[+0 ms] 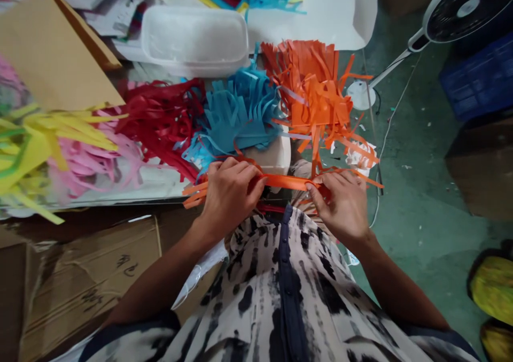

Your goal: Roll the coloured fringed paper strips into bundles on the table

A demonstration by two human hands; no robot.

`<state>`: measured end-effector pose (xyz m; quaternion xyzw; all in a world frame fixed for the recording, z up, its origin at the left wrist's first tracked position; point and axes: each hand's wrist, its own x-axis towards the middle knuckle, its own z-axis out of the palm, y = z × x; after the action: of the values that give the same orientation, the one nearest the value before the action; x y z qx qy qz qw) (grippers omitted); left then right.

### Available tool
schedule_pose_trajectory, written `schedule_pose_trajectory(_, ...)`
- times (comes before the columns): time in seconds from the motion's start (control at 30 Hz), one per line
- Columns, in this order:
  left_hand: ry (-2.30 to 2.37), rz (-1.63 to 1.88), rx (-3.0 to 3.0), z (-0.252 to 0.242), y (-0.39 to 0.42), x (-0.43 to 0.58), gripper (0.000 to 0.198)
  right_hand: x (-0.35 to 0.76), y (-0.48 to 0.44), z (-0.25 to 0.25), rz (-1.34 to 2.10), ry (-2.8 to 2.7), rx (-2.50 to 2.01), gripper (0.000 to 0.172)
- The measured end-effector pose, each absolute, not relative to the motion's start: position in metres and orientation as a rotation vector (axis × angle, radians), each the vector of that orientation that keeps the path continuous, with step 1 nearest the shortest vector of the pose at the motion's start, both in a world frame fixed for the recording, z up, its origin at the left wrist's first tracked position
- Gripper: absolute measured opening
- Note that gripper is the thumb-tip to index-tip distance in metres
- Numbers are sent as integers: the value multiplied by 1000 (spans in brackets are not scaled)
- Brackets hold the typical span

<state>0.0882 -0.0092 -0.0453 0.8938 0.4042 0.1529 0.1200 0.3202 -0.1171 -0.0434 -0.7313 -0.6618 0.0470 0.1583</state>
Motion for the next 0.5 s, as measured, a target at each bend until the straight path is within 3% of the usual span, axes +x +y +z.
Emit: schedule_pose_trajectory(0.5, 1176, 443, 2613, -47, -10, 89, 15, 314, -109, -41, 122, -1943, -2218, 28)
